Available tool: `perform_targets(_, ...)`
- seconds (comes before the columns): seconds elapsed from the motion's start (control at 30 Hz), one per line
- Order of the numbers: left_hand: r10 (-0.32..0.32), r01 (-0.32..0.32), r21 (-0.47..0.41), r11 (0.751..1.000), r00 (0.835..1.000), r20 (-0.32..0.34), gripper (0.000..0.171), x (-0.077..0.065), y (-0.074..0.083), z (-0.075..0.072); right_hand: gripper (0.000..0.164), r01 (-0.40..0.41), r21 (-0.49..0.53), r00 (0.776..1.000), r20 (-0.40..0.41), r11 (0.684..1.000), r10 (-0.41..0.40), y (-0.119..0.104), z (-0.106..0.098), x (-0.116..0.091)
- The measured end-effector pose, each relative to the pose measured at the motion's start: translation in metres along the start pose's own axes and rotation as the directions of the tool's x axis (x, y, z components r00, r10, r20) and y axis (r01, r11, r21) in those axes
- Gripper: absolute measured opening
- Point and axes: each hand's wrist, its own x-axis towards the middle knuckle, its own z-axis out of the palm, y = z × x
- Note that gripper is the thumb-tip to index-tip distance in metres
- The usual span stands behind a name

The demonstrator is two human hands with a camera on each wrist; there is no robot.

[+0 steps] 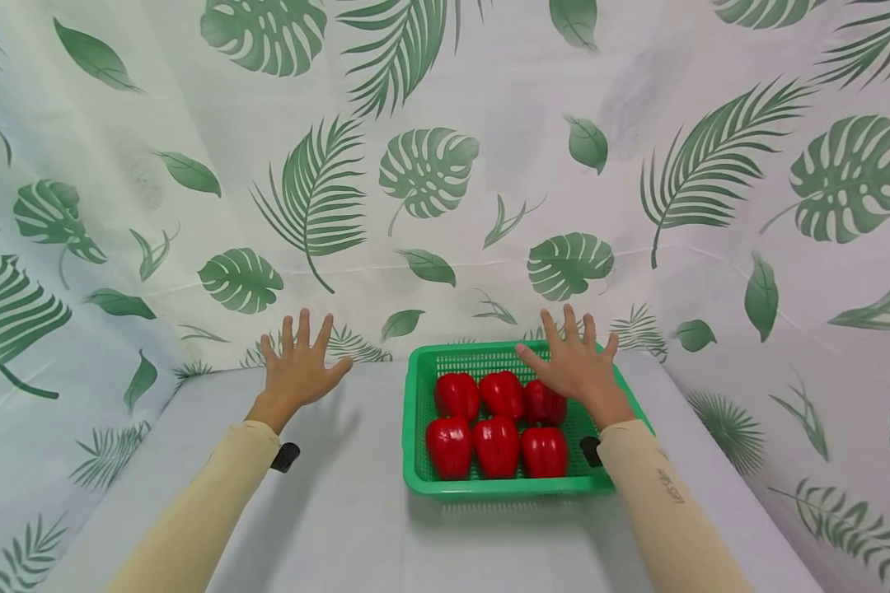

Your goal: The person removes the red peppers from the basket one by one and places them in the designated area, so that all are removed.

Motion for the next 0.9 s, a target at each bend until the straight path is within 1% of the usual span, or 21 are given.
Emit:
perform_targets(0.17, 0.008, -0.008, -0.017, 1.000, 1.000, 0.004, 0.089, 0.003, 0.002, 0.000, 0.099, -0.020, 0.078, 0.999, 0.029, 0.997, 0.018, 0.006, -0.013, -0.011)
perform_targets(0.27, 0.011, -0.011, -0.020, 1.000, 1.000, 0.007, 0.090, 0.004, 0.003, 0.001, 0.099, -0.017, 0.089, 0.999, 0.035, 0.996, 0.013, 0.011, -0.017, -0.019)
perform_targets(0.4, 0.013, -0.013, -0.035, 0.999, 1.000, 0.000, 0.089, 0.005, 0.005, 0.000, 0.096, 0.000, 0.116, 0.999, 0.042, 0.993, -0.005, 0.020, -0.021, -0.029)
perform_targets(0.53, 0.017, -0.016, -0.047, 0.999, 1.000, 0.006, 0.089, 0.005, 0.008, 0.000, 0.092, 0.026, 0.157, 0.998, 0.047, 0.987, -0.034, 0.031, -0.025, -0.045)
perform_targets(0.63, 0.019, -0.019, -0.042, 0.999, 1.000, 0.010, 0.090, 0.005, 0.010, -0.001, 0.088, 0.057, 0.210, 0.997, 0.047, 0.976, -0.068, 0.041, -0.025, -0.060)
perform_targets(0.73, 0.021, -0.021, -0.044, 0.999, 1.000, 0.007, 0.090, 0.007, 0.011, 0.000, 0.083, 0.084, 0.273, 0.994, 0.040, 0.958, -0.099, 0.049, -0.021, -0.074)
perform_targets(0.9, 0.027, -0.028, -0.075, 0.997, 1.000, -0.006, 0.089, 0.014, 0.011, 0.001, 0.080, 0.066, 0.339, 0.993, 0.067, 0.938, -0.094, 0.059, -0.013, -0.092)
